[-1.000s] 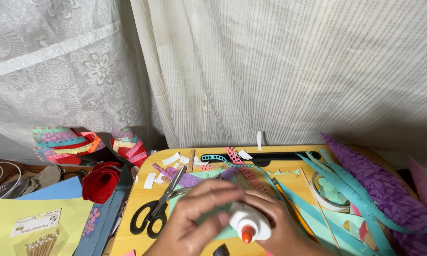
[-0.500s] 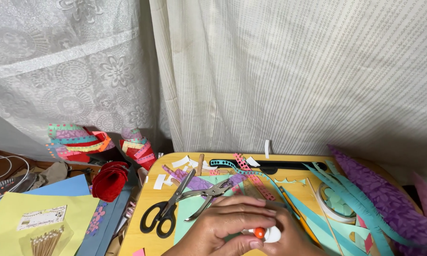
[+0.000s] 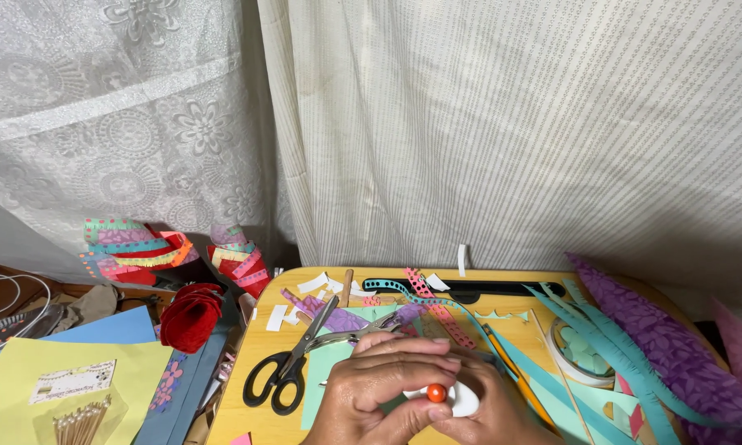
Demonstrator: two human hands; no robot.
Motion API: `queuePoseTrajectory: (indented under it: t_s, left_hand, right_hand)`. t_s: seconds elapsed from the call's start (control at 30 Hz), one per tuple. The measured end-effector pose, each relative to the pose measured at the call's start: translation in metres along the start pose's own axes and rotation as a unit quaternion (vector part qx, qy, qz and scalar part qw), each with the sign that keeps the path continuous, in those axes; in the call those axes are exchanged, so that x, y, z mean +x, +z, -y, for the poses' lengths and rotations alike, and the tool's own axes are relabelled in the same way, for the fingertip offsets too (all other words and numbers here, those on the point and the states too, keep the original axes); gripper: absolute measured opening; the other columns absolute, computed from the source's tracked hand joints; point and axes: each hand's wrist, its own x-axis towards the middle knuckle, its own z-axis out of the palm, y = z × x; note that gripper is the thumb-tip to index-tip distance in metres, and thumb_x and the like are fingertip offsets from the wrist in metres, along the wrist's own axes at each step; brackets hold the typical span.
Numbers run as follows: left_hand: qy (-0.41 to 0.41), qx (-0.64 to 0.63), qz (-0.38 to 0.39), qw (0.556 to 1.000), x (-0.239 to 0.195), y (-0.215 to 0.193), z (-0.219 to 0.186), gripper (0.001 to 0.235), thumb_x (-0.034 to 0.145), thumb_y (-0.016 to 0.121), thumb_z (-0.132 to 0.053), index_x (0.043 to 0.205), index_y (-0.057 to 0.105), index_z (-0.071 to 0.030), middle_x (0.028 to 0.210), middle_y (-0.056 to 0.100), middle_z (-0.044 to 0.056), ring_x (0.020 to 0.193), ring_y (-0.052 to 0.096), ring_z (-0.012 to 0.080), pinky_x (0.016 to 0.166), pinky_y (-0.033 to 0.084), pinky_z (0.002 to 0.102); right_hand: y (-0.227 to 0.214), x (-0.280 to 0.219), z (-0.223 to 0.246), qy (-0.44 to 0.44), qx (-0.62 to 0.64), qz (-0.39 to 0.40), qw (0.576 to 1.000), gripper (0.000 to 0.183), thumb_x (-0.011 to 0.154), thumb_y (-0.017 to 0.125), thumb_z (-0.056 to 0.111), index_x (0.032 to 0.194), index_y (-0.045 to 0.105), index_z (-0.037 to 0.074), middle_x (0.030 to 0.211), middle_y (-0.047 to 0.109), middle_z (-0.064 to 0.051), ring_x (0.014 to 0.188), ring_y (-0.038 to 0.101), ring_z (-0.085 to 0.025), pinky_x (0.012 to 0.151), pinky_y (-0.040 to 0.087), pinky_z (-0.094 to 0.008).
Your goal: Gluing a paper flower to a wooden stick and wrapping a pink paper strip around the base to create a decorative item.
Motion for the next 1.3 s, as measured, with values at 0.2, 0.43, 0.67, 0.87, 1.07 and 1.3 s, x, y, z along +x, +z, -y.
queuePoseTrajectory:
  t_s: [0.2, 0.43, 0.67, 0.87, 1.07, 1.3]
  left_hand:
    - [-0.007, -0.119, 0.142, 0.983, 0.015, -0.023, -0.009, 0.041, 0.104, 0.056, -0.051, 0.12, 0.069, -0.015, 0.136, 0.069, 0.01, 0.143, 0.06, 0.0341, 0.125, 0.04, 0.05]
    - [-0.474, 0.104, 0.198, 0.852, 0.021, -0.022, -0.007, 0.049, 0.09, 0.062, -0.063, 0.071, 0.061, -0.018, 0.067, 0.058, -0.006, 0.067, 0.054, 0.0074, 0.063, 0.039, 0.029]
    - [-0.561, -0.399, 0.137, 0.712, -0.008, 0.002, 0.025, 0.022, 0.086, 0.079, -0.015, 0.101, 0.075, 0.0, 0.073, 0.067, 0.001, 0.056, 0.058, 0.0045, 0.049, 0.042, 0.016]
    - [-0.459, -0.483, 0.056, 0.743, -0.004, -0.029, 0.031, 0.043, 0.082, 0.079, -0.015, 0.116, 0.072, 0.01, 0.1, 0.078, 0.026, 0.076, 0.076, 0.0321, 0.07, 0.064, 0.042]
    - [-0.347, -0.22, -0.088, 0.907, 0.015, -0.032, 0.017, 0.03, 0.072, 0.086, -0.008, 0.101, 0.082, 0.002, 0.1, 0.086, 0.014, 0.089, 0.08, 0.0193, 0.085, 0.065, 0.033]
    - [-0.421, -0.199, -0.132, 0.875, 0.017, -0.022, 0.014, 0.028, 0.07, 0.088, -0.01, 0.095, 0.083, 0.001, 0.093, 0.087, 0.013, 0.083, 0.079, 0.0186, 0.075, 0.064, 0.032]
  right_hand:
    - [0.0, 0.005, 0.004, -0.177, -0.055, -0.067, 0.98, 0.042, 0.089, 0.074, 0.035, 0.122, 0.071, 0.009, 0.124, 0.075, -0.01, 0.122, 0.068, -0.028, 0.111, 0.045, -0.044]
    - [-0.001, 0.002, 0.008, -0.146, -0.186, -0.112, 0.965, 0.08, 0.082, 0.059, 0.071, 0.135, 0.065, 0.011, 0.141, 0.066, -0.009, 0.137, 0.06, -0.027, 0.117, 0.035, -0.049]
    - [0.006, -0.002, -0.005, -0.091, -0.178, -0.192, 0.961, 0.06, 0.092, 0.06, 0.024, 0.146, 0.05, 0.001, 0.146, 0.058, -0.019, 0.14, 0.053, -0.035, 0.117, 0.04, -0.049]
    - [0.008, 0.0, -0.011, 0.093, 0.07, -0.219, 0.969, 0.073, 0.079, 0.073, 0.0, 0.148, 0.054, 0.008, 0.146, 0.058, -0.008, 0.119, 0.064, -0.019, 0.095, 0.055, -0.028]
    - [0.012, 0.0, -0.02, 0.147, 0.233, -0.182, 0.944, 0.037, 0.089, 0.069, 0.001, 0.126, 0.075, 0.001, 0.123, 0.08, -0.01, 0.102, 0.069, -0.016, 0.09, 0.056, -0.031]
    - [0.018, -0.005, -0.035, 0.232, 0.259, -0.149, 0.926, 0.032, 0.084, 0.075, 0.001, 0.115, 0.082, -0.002, 0.109, 0.088, -0.012, 0.097, 0.079, -0.016, 0.084, 0.064, -0.029]
